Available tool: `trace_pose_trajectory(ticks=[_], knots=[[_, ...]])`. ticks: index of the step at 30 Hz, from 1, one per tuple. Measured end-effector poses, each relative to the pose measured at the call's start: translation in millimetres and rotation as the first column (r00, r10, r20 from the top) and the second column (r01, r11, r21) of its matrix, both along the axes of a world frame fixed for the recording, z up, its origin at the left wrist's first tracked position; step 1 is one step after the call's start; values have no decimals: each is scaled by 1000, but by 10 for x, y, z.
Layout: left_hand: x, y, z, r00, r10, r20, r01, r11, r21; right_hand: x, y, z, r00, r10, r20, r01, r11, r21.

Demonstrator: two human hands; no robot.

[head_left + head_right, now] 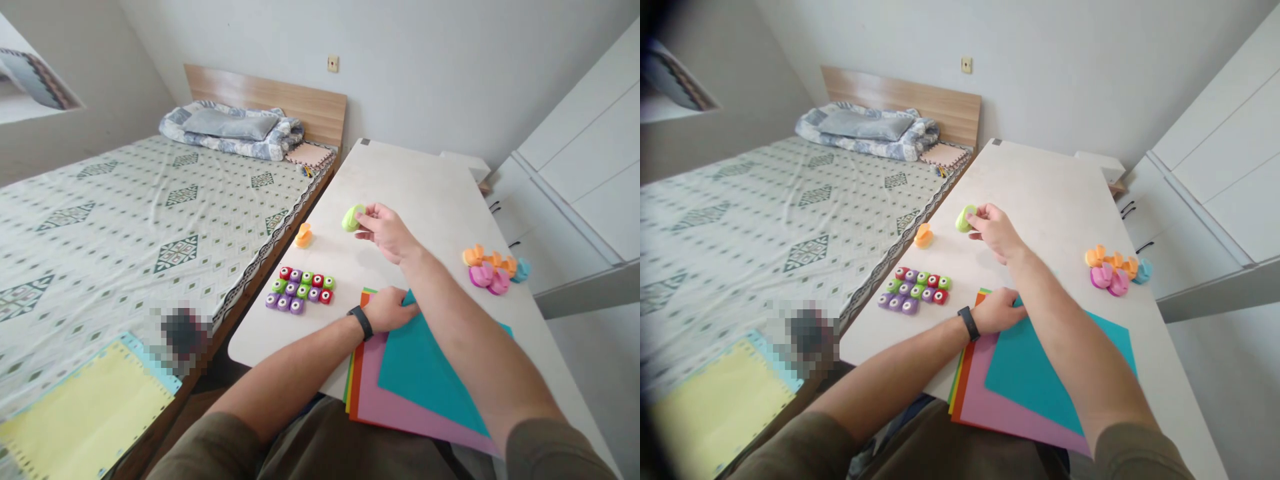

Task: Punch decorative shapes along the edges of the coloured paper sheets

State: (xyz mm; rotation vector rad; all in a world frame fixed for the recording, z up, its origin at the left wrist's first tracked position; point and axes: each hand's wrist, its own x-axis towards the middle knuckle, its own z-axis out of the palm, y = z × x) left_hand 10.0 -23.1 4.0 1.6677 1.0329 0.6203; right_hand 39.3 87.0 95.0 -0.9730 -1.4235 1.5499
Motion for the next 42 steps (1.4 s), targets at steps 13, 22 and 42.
trace_pose_trajectory(ticks=[13, 22, 42], knots=[[-9, -52, 117, 999, 45, -8, -46, 983, -176, 1965, -711, -265, 912, -302, -279, 244, 944, -224], [21, -58, 110, 998, 42, 53, -28, 973, -228, 2180, -806, -488, 828, -434, -356, 351, 895, -276], [33, -44, 78, 998, 46, 48, -32, 963, -269, 2162, -825, -709, 829, -499, -254, 491, 865, -99]])
